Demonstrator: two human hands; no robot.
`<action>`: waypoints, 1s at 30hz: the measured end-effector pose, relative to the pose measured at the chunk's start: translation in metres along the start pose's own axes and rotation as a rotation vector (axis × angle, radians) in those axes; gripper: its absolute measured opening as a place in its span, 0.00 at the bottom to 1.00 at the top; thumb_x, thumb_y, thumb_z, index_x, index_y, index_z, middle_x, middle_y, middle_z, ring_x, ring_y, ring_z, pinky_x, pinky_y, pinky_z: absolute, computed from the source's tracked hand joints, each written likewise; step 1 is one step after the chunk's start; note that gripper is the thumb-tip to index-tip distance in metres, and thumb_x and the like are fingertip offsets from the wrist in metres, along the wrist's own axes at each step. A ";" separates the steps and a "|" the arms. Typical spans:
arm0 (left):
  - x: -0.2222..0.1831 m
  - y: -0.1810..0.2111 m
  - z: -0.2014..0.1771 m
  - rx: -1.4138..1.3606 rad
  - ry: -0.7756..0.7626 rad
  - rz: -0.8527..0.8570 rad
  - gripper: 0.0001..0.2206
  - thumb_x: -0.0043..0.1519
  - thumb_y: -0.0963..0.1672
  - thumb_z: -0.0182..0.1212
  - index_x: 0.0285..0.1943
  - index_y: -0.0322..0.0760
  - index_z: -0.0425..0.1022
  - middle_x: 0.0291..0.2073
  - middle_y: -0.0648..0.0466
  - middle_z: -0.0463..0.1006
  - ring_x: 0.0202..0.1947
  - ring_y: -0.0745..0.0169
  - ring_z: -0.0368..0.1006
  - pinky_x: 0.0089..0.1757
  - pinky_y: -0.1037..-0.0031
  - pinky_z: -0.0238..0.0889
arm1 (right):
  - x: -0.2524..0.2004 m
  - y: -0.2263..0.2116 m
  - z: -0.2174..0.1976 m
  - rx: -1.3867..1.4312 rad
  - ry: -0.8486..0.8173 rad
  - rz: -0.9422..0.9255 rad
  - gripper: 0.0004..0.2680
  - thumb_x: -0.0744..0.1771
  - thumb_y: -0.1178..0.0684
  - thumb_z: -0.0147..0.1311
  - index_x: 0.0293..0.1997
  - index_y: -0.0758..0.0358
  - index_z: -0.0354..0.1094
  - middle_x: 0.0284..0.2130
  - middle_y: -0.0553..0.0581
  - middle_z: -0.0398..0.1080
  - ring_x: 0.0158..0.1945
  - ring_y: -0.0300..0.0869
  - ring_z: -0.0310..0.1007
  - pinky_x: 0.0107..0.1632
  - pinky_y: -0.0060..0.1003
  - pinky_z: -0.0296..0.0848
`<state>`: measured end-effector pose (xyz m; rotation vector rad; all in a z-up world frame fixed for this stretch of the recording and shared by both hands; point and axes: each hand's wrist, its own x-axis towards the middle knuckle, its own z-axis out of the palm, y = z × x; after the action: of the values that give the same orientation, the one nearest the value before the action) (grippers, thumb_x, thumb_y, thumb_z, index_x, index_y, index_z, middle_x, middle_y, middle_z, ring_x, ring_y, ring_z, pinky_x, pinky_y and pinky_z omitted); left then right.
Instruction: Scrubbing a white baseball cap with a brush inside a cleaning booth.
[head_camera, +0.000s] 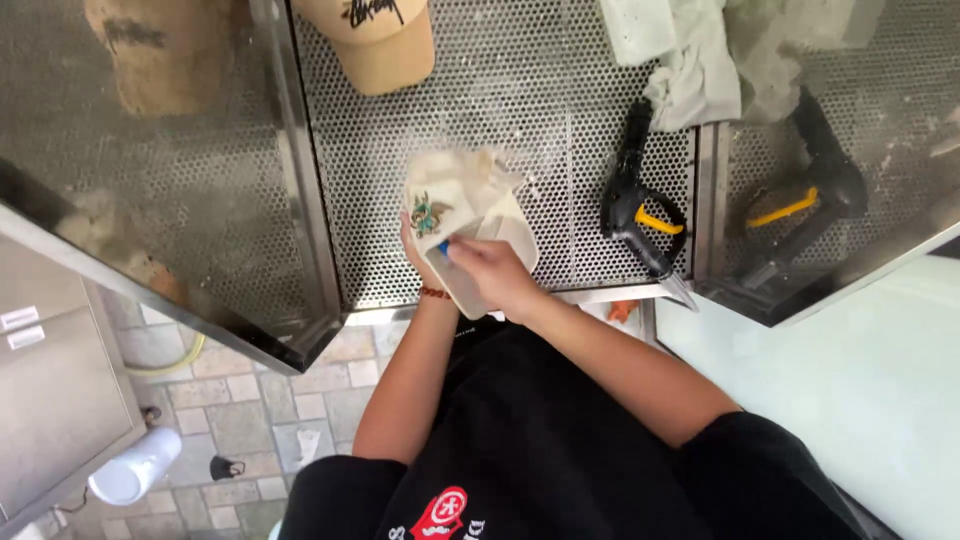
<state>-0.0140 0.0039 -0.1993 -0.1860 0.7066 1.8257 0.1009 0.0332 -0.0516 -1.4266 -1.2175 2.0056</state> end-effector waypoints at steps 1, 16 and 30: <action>0.009 -0.006 -0.007 -0.005 -0.011 0.014 0.22 0.73 0.53 0.46 0.58 0.31 0.73 0.48 0.45 0.77 0.48 0.52 0.74 0.52 0.60 0.69 | 0.008 0.002 0.000 -0.007 -0.008 -0.014 0.12 0.72 0.49 0.54 0.60 0.62 0.73 0.32 0.57 0.67 0.31 0.42 0.67 0.33 0.43 0.63; 0.009 0.029 0.044 -0.034 -0.005 -0.113 0.23 0.69 0.53 0.43 0.58 0.33 0.72 0.49 0.45 0.78 0.46 0.50 0.77 0.48 0.61 0.73 | -0.022 -0.030 -0.020 -1.189 0.023 -0.281 0.18 0.69 0.44 0.51 0.68 0.50 0.65 0.21 0.63 0.75 0.21 0.51 0.73 0.27 0.49 0.72; -0.009 0.022 0.025 -0.121 -0.042 -0.272 0.27 0.61 0.51 0.47 0.64 0.27 0.68 0.54 0.40 0.76 0.52 0.40 0.74 0.54 0.53 0.70 | 0.002 -0.023 -0.051 -1.220 0.169 -0.386 0.15 0.70 0.45 0.52 0.65 0.48 0.67 0.16 0.62 0.72 0.16 0.53 0.71 0.22 0.52 0.70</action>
<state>-0.0250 0.0060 -0.1665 -0.3081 0.5145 1.6072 0.1426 0.0684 -0.0392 -1.5310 -2.5602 0.7685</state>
